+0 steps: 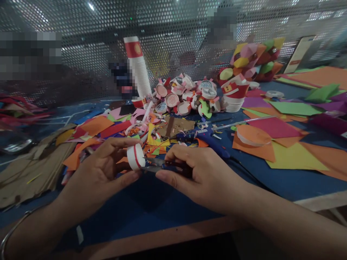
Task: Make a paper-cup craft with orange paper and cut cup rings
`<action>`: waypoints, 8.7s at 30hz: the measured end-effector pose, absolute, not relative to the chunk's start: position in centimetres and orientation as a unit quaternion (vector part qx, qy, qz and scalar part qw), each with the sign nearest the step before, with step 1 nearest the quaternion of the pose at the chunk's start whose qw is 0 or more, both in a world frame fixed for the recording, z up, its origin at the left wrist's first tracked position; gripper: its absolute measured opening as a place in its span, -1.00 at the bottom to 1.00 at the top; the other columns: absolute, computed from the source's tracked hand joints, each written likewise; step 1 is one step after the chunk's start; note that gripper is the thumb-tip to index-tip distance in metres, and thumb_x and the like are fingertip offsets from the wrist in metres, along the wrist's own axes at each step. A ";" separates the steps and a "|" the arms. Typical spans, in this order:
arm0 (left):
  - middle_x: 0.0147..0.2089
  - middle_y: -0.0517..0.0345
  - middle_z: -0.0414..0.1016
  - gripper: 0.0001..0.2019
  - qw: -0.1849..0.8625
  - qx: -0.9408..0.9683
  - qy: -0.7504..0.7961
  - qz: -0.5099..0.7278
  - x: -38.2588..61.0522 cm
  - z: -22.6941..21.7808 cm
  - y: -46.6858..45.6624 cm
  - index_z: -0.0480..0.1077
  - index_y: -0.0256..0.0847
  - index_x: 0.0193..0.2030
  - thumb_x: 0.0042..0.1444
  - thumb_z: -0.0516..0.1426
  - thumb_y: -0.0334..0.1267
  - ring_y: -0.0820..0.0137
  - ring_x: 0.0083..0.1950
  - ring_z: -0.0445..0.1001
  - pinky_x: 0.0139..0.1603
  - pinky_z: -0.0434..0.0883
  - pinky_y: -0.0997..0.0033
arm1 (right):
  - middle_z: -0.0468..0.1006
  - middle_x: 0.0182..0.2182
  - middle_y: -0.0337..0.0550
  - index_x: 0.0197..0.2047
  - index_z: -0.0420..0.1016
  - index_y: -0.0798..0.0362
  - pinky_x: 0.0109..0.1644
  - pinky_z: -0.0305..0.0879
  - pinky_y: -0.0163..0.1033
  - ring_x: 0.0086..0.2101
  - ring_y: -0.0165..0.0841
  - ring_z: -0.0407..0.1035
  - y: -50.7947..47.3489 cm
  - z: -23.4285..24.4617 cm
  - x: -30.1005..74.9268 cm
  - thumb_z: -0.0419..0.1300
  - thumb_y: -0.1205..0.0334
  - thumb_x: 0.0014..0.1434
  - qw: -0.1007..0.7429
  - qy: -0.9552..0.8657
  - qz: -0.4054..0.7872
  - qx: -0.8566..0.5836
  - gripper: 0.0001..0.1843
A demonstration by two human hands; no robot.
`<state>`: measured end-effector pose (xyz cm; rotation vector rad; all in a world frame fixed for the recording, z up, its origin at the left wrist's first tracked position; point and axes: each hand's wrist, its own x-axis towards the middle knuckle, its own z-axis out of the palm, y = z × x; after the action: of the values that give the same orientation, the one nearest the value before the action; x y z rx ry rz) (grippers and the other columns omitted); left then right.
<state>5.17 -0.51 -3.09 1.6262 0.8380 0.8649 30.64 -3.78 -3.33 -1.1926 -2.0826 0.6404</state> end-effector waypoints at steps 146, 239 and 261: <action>-0.59 0.18 0.38 -0.39 0.804 0.395 0.420 0.147 6.8 -0.4 -0.6 0.60 -0.29 -0.27 0.21 0.17 0.33 0.57 -0.64 0.26 -0.76 0.18 0.75 | 0.50 -0.40 -0.28 -0.25 0.47 0.02 -0.29 0.32 -0.27 -0.39 -0.37 0.36 -2.3 -1.8 28.3 0.54 -0.11 0.07 0.429 -0.632 0.481 -0.430 -0.53; 0.10 0.21 0.66 -0.49 0.515 0.679 0.361 0.378 4.5 -2.3 0.1 0.47 0.01 0.22 0.16 0.45 -0.27 0.39 0.08 0.66 0.13 0.62 0.41 | 0.45 -0.49 -0.31 -0.28 0.57 0.02 -0.45 0.14 -0.30 -0.51 -0.45 0.27 -3.6 -3.1 28.6 0.20 -0.02 0.42 0.349 -0.747 0.344 -0.450 -0.67; 0.17 0.18 0.55 -0.51 0.456 0.716 0.361 0.387 4.3 -2.2 -0.3 0.52 0.13 0.19 0.15 0.45 -0.25 0.28 0.14 0.60 0.23 0.59 0.19 | 0.39 -0.48 -0.31 -0.31 0.54 0.01 -0.40 0.13 -0.29 -0.47 -0.43 0.23 -3.7 -2.5 28.6 0.17 -0.03 0.43 0.335 -0.734 0.404 -0.431 -0.64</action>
<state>4.27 -0.30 -2.16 1.7647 0.8895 0.9551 28.58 -3.68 -2.51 -1.1242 -1.9164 1.0538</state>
